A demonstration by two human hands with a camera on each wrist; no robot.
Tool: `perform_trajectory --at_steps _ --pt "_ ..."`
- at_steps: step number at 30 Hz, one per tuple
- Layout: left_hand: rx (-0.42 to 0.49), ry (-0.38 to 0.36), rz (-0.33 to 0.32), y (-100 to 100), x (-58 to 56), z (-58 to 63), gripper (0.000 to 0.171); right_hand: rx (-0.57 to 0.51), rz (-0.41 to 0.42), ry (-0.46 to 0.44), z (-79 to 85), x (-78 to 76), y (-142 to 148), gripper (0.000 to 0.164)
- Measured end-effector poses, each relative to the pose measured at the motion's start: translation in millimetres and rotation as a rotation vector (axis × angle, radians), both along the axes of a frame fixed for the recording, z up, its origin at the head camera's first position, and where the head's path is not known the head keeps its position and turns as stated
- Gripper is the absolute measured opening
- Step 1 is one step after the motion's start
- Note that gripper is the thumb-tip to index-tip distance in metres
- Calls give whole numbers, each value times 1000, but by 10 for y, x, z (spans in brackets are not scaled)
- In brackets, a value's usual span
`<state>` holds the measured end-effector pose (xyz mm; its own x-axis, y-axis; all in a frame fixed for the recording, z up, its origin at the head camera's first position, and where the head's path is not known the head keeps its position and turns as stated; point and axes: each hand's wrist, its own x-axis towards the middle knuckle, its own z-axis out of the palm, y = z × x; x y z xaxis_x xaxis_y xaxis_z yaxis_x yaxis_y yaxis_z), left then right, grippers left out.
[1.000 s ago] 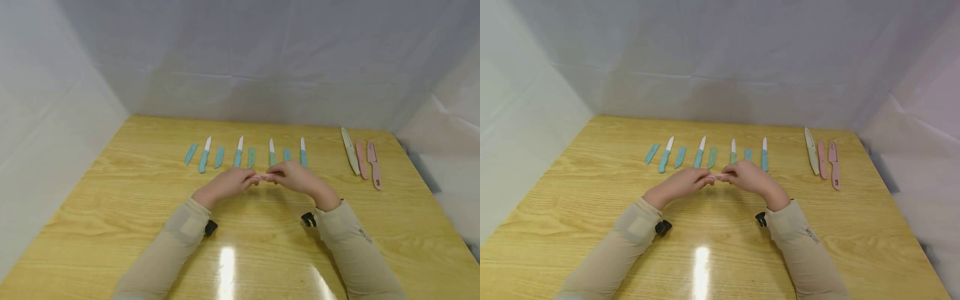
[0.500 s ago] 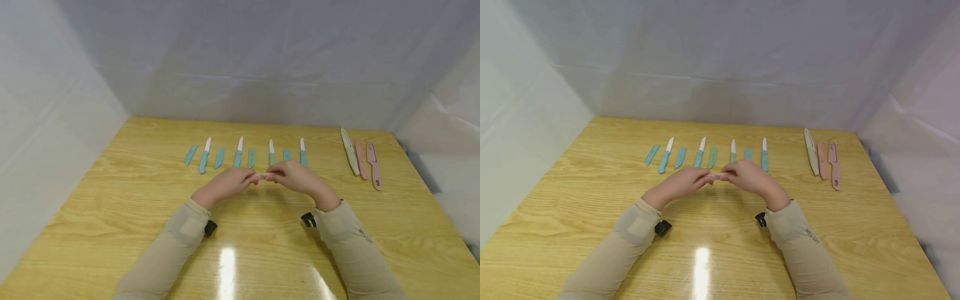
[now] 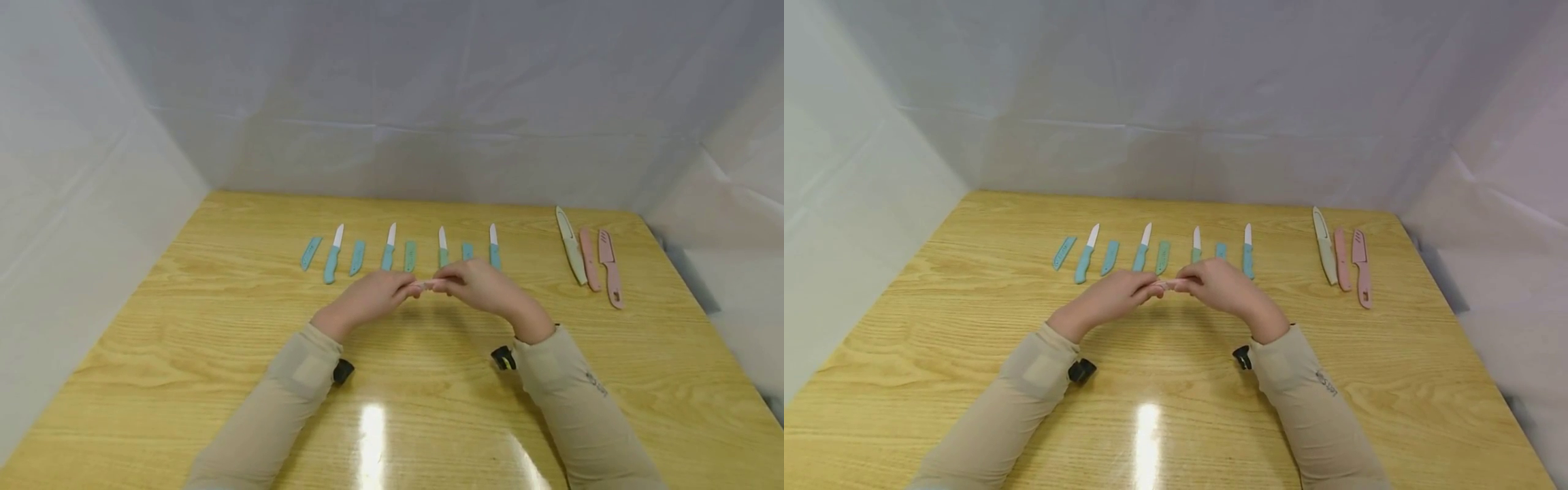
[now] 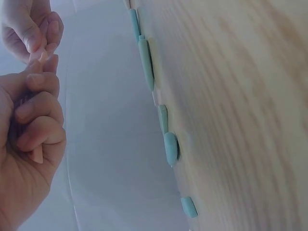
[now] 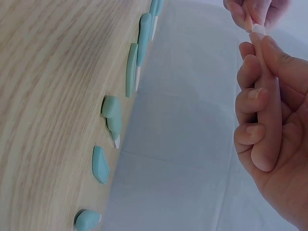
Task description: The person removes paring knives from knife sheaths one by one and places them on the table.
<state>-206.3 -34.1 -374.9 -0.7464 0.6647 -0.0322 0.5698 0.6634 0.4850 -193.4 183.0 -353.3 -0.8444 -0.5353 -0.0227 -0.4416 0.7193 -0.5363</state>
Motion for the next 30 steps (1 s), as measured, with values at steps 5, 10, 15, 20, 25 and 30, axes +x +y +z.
perform_trajectory --at_steps 5,10,15,20,25,30 --pt "9 11 4 -10 -1 33 34 -10 3 30 5 -9 -5 25" --pt "23 16 -1 -14 -15 45 34 -9 -1 71 0 -16 -10 24" --pt "31 24 -16 -23 -8 39 32 -6 6 91 2 -2 -11 22" --pt "31 22 -19 -23 0 38 33 -9 15 121 -8 7 -13 20" --pt "27 21 -15 -25 5 45 33 -17 31 151 -22 3 -17 20" --pt "31 14 -15 -25 17 51 33 -11 38 168 -23 10 -11 21"
